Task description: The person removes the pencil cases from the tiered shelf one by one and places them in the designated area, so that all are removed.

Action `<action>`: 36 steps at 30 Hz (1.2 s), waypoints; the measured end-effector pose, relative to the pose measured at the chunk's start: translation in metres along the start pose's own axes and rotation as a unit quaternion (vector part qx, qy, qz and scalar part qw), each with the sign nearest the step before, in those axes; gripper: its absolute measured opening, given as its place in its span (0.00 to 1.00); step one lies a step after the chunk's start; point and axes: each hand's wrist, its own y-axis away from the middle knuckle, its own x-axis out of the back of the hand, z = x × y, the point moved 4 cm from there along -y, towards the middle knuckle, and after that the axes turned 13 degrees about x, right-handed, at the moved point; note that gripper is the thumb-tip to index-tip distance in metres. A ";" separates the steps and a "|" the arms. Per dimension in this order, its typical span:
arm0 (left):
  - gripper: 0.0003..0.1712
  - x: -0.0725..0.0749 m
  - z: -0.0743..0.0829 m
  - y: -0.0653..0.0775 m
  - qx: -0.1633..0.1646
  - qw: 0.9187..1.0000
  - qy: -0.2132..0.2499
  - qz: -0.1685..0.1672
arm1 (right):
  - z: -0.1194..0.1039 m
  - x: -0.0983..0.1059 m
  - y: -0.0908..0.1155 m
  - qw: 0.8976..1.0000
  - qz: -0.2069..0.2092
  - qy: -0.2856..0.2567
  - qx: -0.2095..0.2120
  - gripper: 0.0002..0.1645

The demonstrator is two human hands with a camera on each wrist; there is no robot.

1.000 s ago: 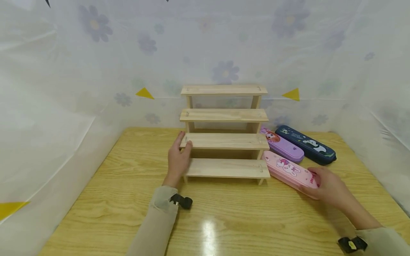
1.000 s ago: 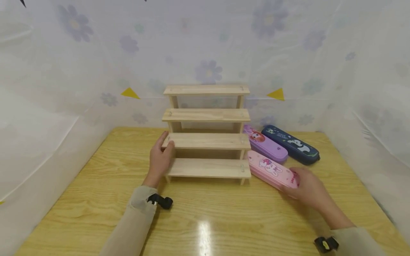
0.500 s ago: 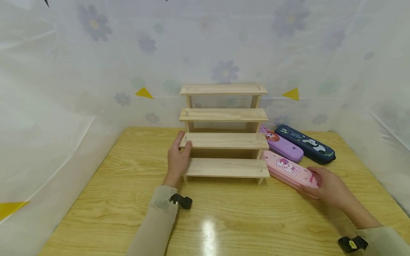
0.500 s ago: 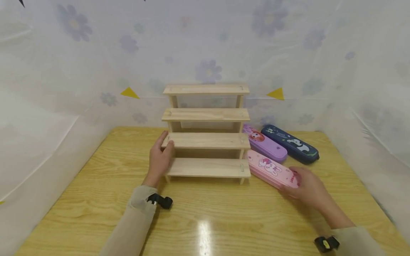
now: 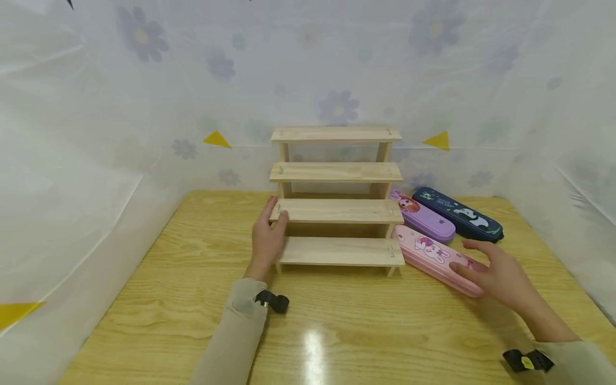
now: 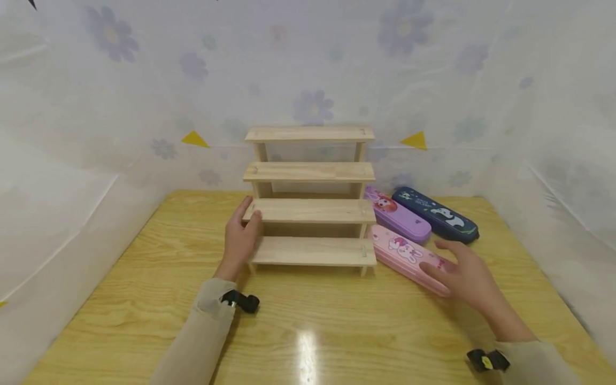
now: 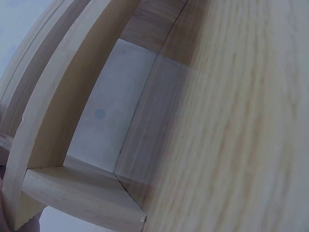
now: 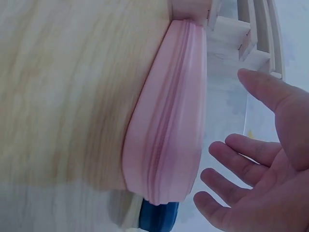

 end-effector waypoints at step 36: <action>0.27 0.024 0.034 0.015 -0.119 0.970 -0.209 0.020 | -0.104 -0.030 -0.081 0.982 0.062 -0.032 0.176 0.32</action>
